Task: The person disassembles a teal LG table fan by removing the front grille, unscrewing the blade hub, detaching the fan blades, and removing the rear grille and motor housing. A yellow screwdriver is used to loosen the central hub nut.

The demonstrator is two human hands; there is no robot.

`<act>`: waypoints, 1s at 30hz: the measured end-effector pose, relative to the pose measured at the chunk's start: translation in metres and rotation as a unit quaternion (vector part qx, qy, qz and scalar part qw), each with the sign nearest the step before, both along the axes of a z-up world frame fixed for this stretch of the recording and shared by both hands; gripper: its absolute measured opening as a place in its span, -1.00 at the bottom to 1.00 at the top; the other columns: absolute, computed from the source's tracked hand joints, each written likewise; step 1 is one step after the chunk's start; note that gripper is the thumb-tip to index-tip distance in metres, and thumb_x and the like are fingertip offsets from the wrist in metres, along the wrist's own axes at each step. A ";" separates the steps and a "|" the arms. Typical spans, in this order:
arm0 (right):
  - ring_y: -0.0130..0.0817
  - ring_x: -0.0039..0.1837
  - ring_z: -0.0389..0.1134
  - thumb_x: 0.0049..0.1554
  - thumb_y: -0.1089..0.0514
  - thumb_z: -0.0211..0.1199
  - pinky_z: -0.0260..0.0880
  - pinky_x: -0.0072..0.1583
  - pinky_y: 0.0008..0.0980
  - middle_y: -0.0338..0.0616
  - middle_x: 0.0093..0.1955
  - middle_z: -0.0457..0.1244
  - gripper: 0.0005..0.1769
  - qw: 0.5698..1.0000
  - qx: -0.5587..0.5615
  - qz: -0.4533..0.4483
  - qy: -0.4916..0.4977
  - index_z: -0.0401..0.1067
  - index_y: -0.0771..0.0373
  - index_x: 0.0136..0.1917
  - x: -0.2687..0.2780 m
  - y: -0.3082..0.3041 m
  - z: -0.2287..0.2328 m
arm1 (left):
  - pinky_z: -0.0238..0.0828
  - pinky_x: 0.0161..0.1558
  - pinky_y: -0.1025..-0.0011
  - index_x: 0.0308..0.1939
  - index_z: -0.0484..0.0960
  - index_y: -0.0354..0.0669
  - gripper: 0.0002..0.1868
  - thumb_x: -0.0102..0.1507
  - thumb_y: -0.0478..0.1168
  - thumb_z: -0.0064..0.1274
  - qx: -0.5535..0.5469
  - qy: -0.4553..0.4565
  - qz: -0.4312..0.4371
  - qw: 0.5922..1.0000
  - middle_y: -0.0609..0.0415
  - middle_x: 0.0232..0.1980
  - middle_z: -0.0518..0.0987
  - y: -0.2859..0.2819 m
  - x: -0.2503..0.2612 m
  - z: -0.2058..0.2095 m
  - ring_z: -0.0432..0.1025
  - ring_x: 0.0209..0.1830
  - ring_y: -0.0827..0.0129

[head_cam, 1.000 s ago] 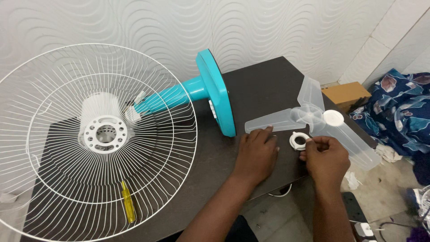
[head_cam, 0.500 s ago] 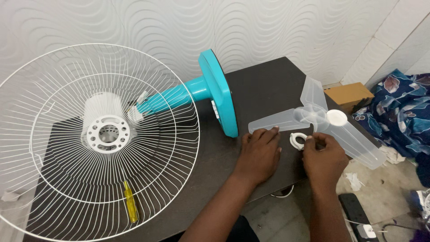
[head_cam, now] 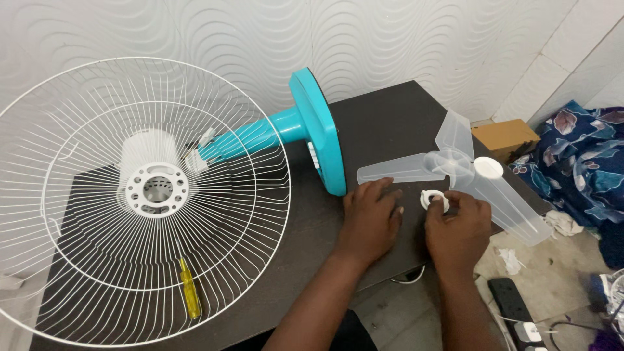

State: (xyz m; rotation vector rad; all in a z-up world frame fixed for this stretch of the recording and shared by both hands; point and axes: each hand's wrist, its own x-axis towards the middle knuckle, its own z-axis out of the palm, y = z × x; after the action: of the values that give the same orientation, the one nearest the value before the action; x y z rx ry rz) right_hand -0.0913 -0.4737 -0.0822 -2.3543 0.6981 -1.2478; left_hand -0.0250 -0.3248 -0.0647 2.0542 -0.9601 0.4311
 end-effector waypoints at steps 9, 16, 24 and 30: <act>-0.22 -0.17 0.40 0.20 0.15 0.34 0.37 -0.08 -0.25 -0.10 -0.24 0.35 -0.85 0.994 0.069 0.081 -0.021 0.49 0.28 -0.06 -0.001 0.041 0.020 | 0.52 -0.14 0.41 -0.07 0.67 -0.26 -0.86 0.30 -0.32 0.11 -0.178 0.189 -0.009 0.966 -0.06 -0.02 0.57 0.027 -0.015 0.004 0.58 -0.17 0.25; -0.22 -0.36 0.44 0.15 0.01 0.34 0.37 -0.24 -0.25 -0.02 -0.36 0.39 -0.73 0.947 0.221 0.193 0.128 0.56 0.28 -0.14 0.009 0.110 0.038 | 0.51 -0.07 0.44 -0.02 0.65 -0.28 -0.79 0.31 -0.25 0.09 -0.319 0.367 0.139 0.863 -0.04 -0.02 0.63 0.064 -0.012 -0.002 0.55 -0.14 0.37; -0.30 -0.27 0.44 0.25 -0.07 0.17 0.37 -0.19 -0.28 -0.03 -0.32 0.40 -0.61 0.899 0.286 0.309 0.118 0.55 0.29 -0.15 0.040 0.159 0.047 | 0.29 0.38 0.39 0.43 0.25 -0.27 -0.43 0.33 -0.26 -0.09 -0.563 0.537 0.020 0.628 -0.14 0.39 0.43 0.100 -0.032 -0.004 0.36 0.41 0.28; -0.35 -0.28 0.38 0.25 -0.13 0.22 0.34 -0.18 -0.34 -0.12 -0.36 0.37 -0.56 0.836 0.386 0.360 0.150 0.56 0.31 -0.18 0.055 0.177 0.048 | 0.16 0.44 0.31 0.48 0.26 -0.29 -0.34 0.41 0.07 -0.29 -0.635 0.536 0.001 0.556 -0.09 0.50 0.36 0.108 -0.038 0.002 0.24 0.52 0.25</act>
State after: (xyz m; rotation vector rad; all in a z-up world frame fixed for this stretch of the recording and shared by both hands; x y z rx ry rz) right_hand -0.0362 -0.2966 -0.0346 -1.8092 0.2465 -0.1871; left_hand -0.0630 -0.2170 -0.0628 0.5865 0.2335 -0.2025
